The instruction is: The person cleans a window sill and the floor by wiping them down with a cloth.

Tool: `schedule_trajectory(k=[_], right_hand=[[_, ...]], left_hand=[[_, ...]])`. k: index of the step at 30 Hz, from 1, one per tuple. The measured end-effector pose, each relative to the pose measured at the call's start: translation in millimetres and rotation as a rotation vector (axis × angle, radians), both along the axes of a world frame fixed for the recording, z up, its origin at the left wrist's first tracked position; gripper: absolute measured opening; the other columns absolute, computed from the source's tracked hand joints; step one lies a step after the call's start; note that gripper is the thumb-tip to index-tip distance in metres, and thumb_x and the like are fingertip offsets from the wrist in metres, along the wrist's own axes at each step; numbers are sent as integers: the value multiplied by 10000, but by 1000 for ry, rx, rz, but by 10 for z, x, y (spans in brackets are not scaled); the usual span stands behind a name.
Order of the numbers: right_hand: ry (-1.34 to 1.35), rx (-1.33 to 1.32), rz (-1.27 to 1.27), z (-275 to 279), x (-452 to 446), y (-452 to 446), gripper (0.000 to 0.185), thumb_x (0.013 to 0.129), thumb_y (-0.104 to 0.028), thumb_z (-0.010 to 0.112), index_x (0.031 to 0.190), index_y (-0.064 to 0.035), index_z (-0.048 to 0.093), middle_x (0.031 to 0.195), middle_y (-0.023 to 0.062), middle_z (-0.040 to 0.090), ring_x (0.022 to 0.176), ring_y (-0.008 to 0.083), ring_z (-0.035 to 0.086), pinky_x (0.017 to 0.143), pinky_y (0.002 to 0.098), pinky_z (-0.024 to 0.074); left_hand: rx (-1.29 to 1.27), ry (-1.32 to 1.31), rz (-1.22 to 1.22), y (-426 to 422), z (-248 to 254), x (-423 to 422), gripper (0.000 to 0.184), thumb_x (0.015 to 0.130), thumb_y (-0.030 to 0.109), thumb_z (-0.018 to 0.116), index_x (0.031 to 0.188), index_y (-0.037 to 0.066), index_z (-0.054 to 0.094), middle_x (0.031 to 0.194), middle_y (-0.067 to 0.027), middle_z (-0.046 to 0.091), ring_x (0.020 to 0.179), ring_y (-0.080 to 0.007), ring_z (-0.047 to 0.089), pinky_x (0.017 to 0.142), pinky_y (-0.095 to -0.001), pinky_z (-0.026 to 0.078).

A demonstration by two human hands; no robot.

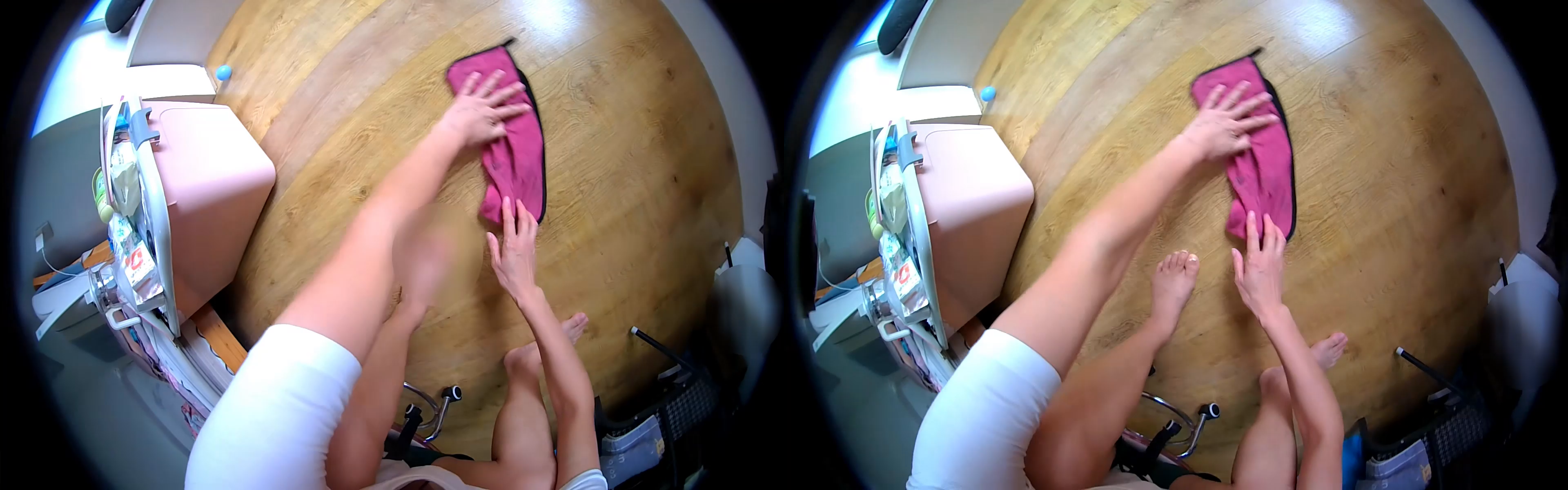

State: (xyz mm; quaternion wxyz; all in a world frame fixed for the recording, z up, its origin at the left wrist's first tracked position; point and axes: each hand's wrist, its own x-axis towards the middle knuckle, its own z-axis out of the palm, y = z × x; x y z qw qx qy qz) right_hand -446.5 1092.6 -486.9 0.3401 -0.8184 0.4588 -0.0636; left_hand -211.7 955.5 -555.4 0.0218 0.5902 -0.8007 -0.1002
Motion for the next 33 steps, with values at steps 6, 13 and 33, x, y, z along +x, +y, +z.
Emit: schedule_trajectory(k=[6, 13, 33], right_hand=[[-7, -4, 245, -130, 453, -300, 819, 844, -190, 682, 1517, -70, 232, 1532, 286, 195, 1425, 465, 162, 1166, 503, 211], [30, -35, 450, -344, 1157, -393, 731, 893, -270, 623, 1495, -42, 277, 1542, 200, 274, 1454, 358, 193, 1179, 470, 204], [220, -120, 877, -478, 1620, 654, 481, 969, -254, 373, 1413, -100, 473, 1547, 38, 343, 1457, 204, 234, 1188, 450, 165]], left_hand=[[100, -138, 270, 358, -32, 1019, 655, 903, 355, 422, 1509, 457, 195, 1629, 54, 61, 1497, -302, 14, 1184, -571, 61], [338, -158, 604, 1247, -40, 2040, 644, 942, 457, 394, 1529, 423, 130, 1633, -8, 4, 1486, -361, 59, 1163, -579, 168], [692, 186, 1833, 4280, 32, 596, 785, 887, 490, 557, 1544, 256, 197, 1470, -284, 265, 1293, -456, 388, 1103, -460, 320]])
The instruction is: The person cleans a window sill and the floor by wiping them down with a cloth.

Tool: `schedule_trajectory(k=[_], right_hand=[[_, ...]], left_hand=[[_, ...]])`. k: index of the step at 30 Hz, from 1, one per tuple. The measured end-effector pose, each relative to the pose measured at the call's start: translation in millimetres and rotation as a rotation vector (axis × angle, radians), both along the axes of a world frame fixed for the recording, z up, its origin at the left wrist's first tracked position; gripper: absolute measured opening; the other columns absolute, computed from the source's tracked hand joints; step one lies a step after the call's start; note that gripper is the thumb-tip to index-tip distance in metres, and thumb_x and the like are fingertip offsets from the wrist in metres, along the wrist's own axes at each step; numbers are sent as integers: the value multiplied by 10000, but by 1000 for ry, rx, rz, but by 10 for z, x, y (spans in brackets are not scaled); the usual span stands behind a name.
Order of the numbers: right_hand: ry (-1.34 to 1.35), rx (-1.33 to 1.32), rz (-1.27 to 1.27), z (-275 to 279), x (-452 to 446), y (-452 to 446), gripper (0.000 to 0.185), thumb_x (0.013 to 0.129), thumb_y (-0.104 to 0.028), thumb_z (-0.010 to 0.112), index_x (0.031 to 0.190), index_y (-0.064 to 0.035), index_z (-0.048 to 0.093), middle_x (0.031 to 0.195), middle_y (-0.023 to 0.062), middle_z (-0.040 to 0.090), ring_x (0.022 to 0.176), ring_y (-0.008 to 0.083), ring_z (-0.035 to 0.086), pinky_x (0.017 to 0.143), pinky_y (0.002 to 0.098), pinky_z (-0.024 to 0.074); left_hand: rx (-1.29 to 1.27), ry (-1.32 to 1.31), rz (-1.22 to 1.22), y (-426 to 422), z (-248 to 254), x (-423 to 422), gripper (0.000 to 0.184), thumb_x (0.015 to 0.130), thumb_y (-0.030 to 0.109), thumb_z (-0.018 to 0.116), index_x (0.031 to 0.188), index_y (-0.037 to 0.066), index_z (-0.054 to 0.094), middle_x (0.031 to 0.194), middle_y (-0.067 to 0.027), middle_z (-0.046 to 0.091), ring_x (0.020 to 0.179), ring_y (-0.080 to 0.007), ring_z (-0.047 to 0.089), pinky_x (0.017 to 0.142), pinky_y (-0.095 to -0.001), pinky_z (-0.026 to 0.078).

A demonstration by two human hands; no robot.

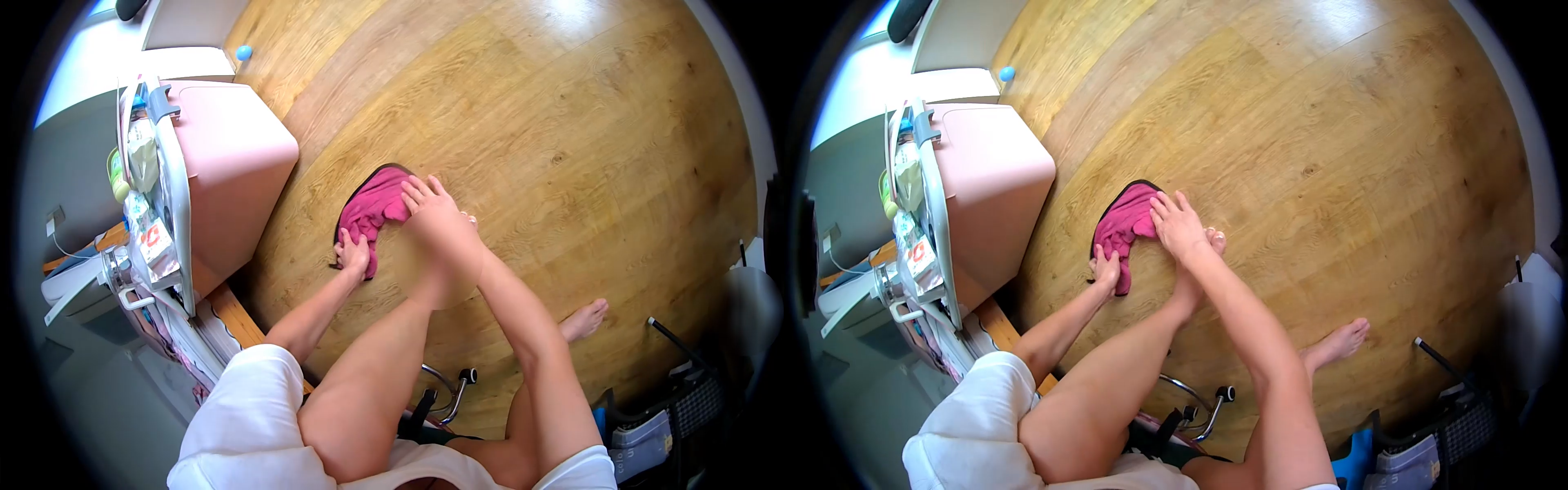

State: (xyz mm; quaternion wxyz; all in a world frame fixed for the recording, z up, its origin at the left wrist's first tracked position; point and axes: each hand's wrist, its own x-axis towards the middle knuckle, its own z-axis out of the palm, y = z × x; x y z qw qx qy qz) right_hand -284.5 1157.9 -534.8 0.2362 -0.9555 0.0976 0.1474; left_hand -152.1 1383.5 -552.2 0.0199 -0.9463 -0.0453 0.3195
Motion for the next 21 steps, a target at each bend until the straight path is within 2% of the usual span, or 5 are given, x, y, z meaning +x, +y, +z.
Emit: schedule_trajectory(k=[2, 5, 6, 8, 21], right_hand=[[-19, 9, -32, -2, -102, -90, 475, 967, -247, 373, 1407, -106, 485, 1539, 26, 359, 1452, 188, 246, 1187, 455, 165], [-106, -21, -157, 17, -300, -288, 461, 959, -225, 383, 1383, -93, 506, 1517, 32, 396, 1433, 185, 292, 1189, 451, 173], [-121, -45, -189, 12, -349, -376, 459, 958, -222, 385, 1379, -90, 510, 1513, 36, 402, 1429, 186, 299, 1190, 450, 176], [-136, -103, -268, -27, -510, -577, 440, 949, -211, 413, 1351, -77, 532, 1503, 41, 416, 1424, 192, 310, 1191, 443, 184], [-331, -77, -1008, 275, -1950, -1207, 542, 881, -139, 594, 1406, -116, 463, 1249, 101, 562, 1205, 281, 500, 1000, 438, 402]], left_hand=[[-54, 24, 17, -91, 16, -192, 757, 875, 482, 583, 1523, 217, 295, 1303, -222, 379, 1221, -361, 428, 1098, -385, 302], [-582, 92, 230, -486, -14, -510, 330, 934, 140, 601, 1240, 34, 535, 1183, -155, 419, 867, -221, 614, 597, -299, 615], [-609, 5, 195, -822, 107, -699, 262, 943, 123, 592, 1178, 19, 543, 1152, -147, 427, 812, -201, 616, 541, -278, 589], [-589, -94, -143, -1050, -7, -871, 364, 896, 234, 618, 1178, 25, 520, 1109, -224, 383, 1008, -330, 406, 951, -432, 358], [-950, -2, -893, -2474, 245, -1759, 367, 777, 86, 682, 1138, 57, 621, 1149, -187, 458, 1060, -359, 484, 935, -429, 437]])
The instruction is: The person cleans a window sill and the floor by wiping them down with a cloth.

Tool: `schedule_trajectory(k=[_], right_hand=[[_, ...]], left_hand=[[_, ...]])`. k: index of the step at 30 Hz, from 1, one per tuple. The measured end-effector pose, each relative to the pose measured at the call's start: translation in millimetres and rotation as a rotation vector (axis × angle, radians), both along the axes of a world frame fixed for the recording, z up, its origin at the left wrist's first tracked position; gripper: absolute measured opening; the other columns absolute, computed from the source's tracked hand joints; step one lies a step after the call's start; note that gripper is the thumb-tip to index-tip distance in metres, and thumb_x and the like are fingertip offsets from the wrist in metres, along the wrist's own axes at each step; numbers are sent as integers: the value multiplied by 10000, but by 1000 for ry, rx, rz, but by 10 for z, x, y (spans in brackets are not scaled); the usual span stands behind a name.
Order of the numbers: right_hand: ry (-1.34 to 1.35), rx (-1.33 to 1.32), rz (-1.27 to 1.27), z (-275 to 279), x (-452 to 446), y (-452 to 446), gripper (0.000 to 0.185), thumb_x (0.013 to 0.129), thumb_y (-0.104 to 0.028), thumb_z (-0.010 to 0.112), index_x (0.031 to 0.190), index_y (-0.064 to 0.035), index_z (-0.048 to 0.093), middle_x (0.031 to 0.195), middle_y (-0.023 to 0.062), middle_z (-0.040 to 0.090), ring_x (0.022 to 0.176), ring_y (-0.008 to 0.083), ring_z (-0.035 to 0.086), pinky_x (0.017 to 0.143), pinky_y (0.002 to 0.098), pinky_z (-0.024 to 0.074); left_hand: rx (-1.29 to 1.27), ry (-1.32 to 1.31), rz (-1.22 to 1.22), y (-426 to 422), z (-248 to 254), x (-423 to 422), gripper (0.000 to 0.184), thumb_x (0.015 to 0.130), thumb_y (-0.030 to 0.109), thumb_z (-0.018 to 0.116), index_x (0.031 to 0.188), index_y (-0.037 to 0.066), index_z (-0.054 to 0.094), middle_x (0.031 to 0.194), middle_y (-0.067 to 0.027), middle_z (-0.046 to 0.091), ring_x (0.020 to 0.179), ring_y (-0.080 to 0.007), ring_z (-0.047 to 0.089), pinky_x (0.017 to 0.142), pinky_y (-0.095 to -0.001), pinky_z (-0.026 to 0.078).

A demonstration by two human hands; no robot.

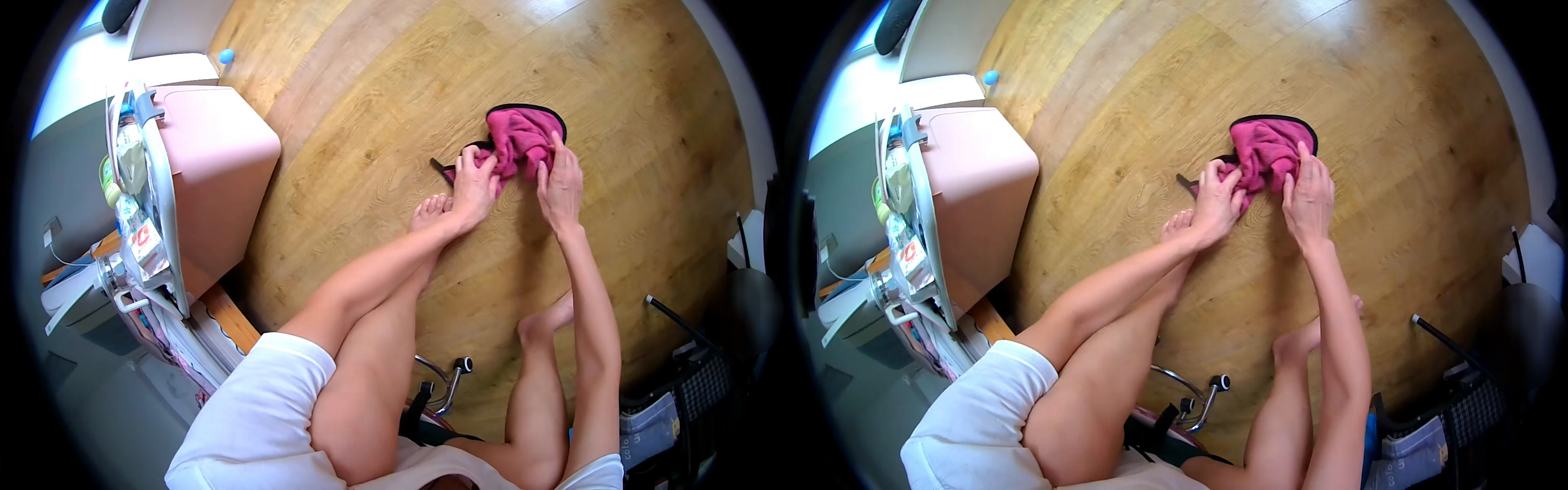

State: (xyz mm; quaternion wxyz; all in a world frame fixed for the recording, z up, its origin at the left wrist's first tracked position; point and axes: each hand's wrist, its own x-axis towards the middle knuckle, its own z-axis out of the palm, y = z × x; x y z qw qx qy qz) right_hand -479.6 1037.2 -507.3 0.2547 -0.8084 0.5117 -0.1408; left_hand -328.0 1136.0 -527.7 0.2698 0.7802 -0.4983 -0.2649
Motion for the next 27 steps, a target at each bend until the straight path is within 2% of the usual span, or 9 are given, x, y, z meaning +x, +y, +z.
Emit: schedule_trajectory(k=[4, 7, 8, 12, 15, 21, 22, 27], right_hand=[[137, -81, 119, 96, -190, 18, 616, 857, -110, 603, 1437, -241, 441, 1234, 110, 524, 1121, 295, 502, 905, 427, 447], [235, -125, 165, 60, -212, 141, 615, 837, -122, 619, 1423, -217, 461, 1233, 126, 522, 1100, 297, 504, 862, 438, 459], [246, -119, 167, 76, -202, 176, 601, 825, -132, 628, 1406, -169, 479, 1169, 133, 527, 1044, 297, 515, 819, 433, 472], [234, -20, 137, 81, -219, 356, 592, 828, -111, 626, 1396, -79, 462, 1025, 154, 513, 955, 317, 530, 813, 425, 489], [227, 3, 163, 31, -345, 471, 605, 824, -85, 627, 1403, -81, 451, 1028, 164, 520, 955, 333, 541, 823, 437, 489], [278, 86, 187, 27, -479, 778, 603, 808, -41, 606, 1389, -40, 445, 1033, 189, 519, 949, 371, 564, 825, 455, 488], [285, 91, 208, 49, -500, 844, 598, 805, -33, 598, 1384, -34, 447, 1029, 193, 522, 944, 374, 564, 823, 460, 488], [287, 106, 331, 32, -695, 1285, 564, 806, -11, 544, 1364, -21, 461, 1001, 213, 540, 912, 391, 571, 806, 480, 490]], left_hand=[[-27, -24, -157, 43, -19, -153, 368, 775, 86, 682, 1139, 91, 625, 1203, -211, 452, 1067, -387, 496, 919, -455, 458], [-40, -32, -203, 57, -38, -156, 365, 774, 88, 684, 1134, 87, 624, 1203, -211, 453, 1071, -385, 496, 921, -449, 460], [-46, -59, -221, 58, -49, -152, 380, 778, 91, 679, 1154, 90, 624, 1206, -212, 455, 1075, -384, 493, 921, -446, 462], [-53, -74, -288, 49, -64, -105, 444, 788, 92, 664, 1229, 108, 612, 1226, -213, 459, 1082, -378, 486, 933, -439, 463], [-65, -90, -337, 59, -75, -81, 489, 803, 95, 623, 1287, 152, 585, 1229, -176, 449, 1095, -358, 466, 924, -438, 481], [-143, -152, -383, 203, -195, -70, 505, 798, 76, 597, 1285, 212, 603, 1282, -142, 450, 1142, -353, 459, 935, -426, 492], [-60, -132, -400, 274, -192, -89, 493, 802, 71, 589, 1272, 219, 616, 1293, -127, 452, 1170, -338, 457, 947, -415, 489], [-61, -153, -539, 733, -201, -136, 443, 836, 85, 548, 1259, 195, 620, 1290, -128, 462, 1177, -318, 466, 1001, -398, 444]])
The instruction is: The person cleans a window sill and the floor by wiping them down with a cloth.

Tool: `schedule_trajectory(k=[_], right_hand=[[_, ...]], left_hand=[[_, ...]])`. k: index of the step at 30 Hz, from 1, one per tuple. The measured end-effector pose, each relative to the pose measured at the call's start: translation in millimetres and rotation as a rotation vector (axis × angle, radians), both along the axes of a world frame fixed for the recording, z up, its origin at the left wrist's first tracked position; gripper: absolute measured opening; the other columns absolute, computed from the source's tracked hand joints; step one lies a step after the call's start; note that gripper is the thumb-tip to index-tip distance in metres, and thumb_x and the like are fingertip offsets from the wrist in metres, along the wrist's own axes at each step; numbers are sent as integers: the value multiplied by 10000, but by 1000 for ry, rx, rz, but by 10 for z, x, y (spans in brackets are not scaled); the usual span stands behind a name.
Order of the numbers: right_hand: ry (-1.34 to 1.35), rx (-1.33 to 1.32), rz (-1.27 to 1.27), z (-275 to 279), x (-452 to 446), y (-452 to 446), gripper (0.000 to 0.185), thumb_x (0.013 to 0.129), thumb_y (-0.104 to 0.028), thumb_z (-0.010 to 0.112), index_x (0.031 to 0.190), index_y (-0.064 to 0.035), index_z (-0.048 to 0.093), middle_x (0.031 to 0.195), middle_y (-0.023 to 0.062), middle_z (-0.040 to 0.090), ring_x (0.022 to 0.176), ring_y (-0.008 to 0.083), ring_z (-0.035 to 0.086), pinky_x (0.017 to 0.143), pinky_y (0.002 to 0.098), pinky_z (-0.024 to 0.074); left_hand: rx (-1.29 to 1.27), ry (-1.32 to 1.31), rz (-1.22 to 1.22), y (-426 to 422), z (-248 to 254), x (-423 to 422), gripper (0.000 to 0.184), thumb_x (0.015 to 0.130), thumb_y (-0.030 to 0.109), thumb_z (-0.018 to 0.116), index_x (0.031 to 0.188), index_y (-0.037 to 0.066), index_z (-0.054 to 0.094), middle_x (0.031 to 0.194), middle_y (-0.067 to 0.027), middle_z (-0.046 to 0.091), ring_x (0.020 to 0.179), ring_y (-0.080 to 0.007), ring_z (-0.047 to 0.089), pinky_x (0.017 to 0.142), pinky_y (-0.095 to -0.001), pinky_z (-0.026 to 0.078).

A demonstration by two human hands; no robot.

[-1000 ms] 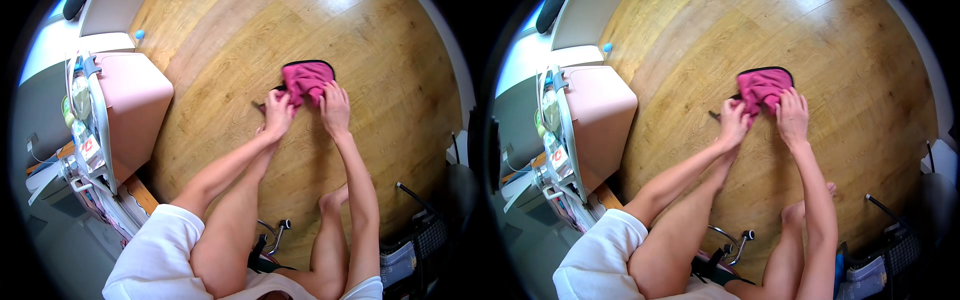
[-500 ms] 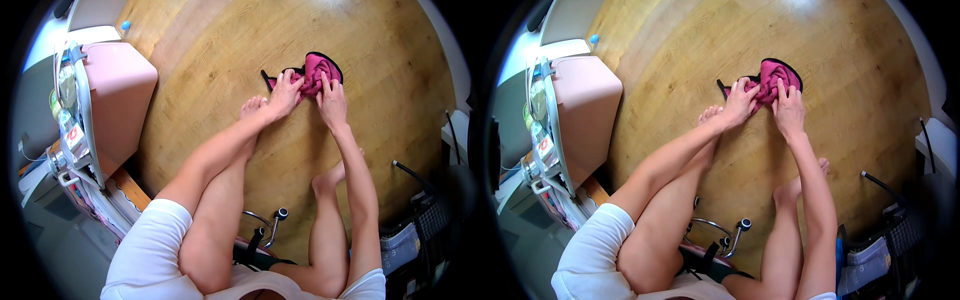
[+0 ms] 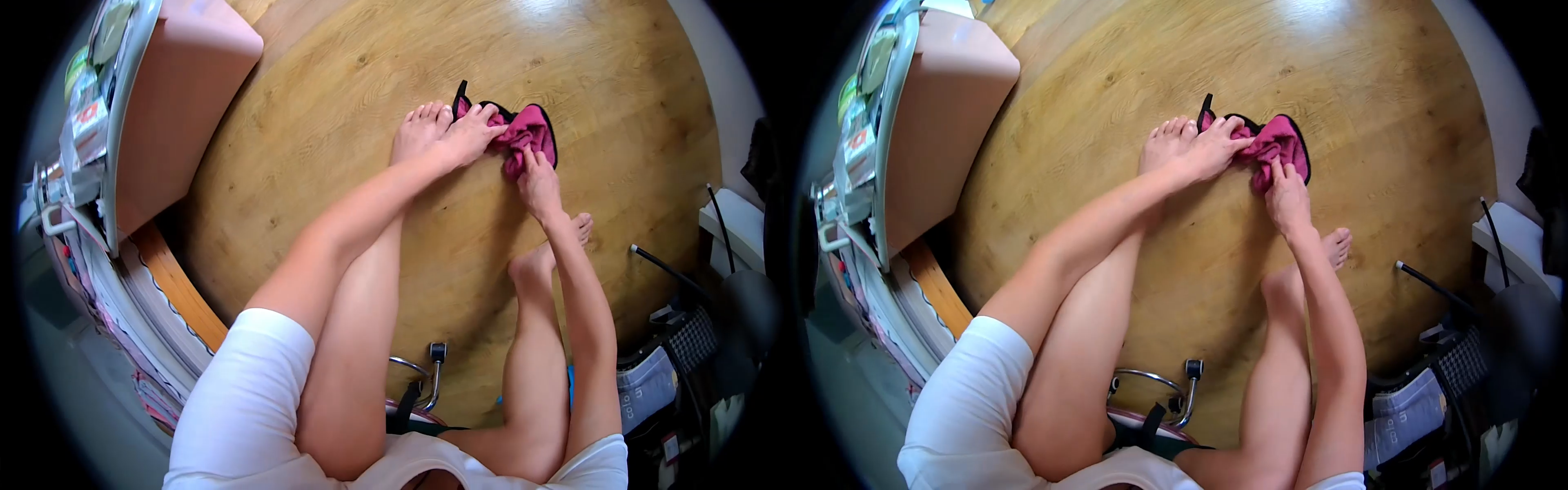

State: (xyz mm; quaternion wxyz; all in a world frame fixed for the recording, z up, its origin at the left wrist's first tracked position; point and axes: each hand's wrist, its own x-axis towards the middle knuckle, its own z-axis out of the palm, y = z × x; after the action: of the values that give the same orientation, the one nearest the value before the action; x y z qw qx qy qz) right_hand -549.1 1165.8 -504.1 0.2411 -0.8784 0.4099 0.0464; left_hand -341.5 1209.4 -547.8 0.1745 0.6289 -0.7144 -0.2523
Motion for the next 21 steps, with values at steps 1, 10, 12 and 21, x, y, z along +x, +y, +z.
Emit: schedule_trajectory(k=[1, 10, 12, 21], right_hand=[[18, 4, 12, -19, -30, 97, 522, 830, -14, 508, 1350, -1, 465, 1024, 228, 561, 902, 402, 587, 803, 480, 494], [147, 154, 282, -141, -360, 831, 588, 800, -60, 555, 1345, 102, 404, 1039, 272, 616, 959, 405, 613, 841, 438, 508], [363, 183, 462, -84, -389, 1027, 749, 774, -164, 653, 1386, 129, 338, 1072, 269, 627, 989, 377, 622, 861, 410, 512], [421, 216, 291, -159, -529, 1926, 819, 778, -154, 623, 1447, 114, 234, 1177, 281, 576, 1006, 383, 629, 870, 429, 517]], left_hand=[[-19, 10, -25, 95, 5, 9, 442, 822, 80, 556, 1247, 180, 625, 1280, -131, 472, 1165, -323, 475, 999, -400, 439], [235, -151, -440, 795, 71, 38, 502, 807, 88, 595, 1289, 226, 589, 1330, -165, 418, 1175, -343, 472, 1010, -417, 432], [322, -231, -552, 980, 123, -15, 577, 800, 104, 617, 1343, 283, 538, 1354, -160, 396, 1190, -341, 470, 1007, -424, 442], [573, -468, -359, 1664, 609, -525, 432, 957, 219, 477, 1348, 394, 536, 1442, -76, 366, 1258, -287, 470, 948, -398, 508]])
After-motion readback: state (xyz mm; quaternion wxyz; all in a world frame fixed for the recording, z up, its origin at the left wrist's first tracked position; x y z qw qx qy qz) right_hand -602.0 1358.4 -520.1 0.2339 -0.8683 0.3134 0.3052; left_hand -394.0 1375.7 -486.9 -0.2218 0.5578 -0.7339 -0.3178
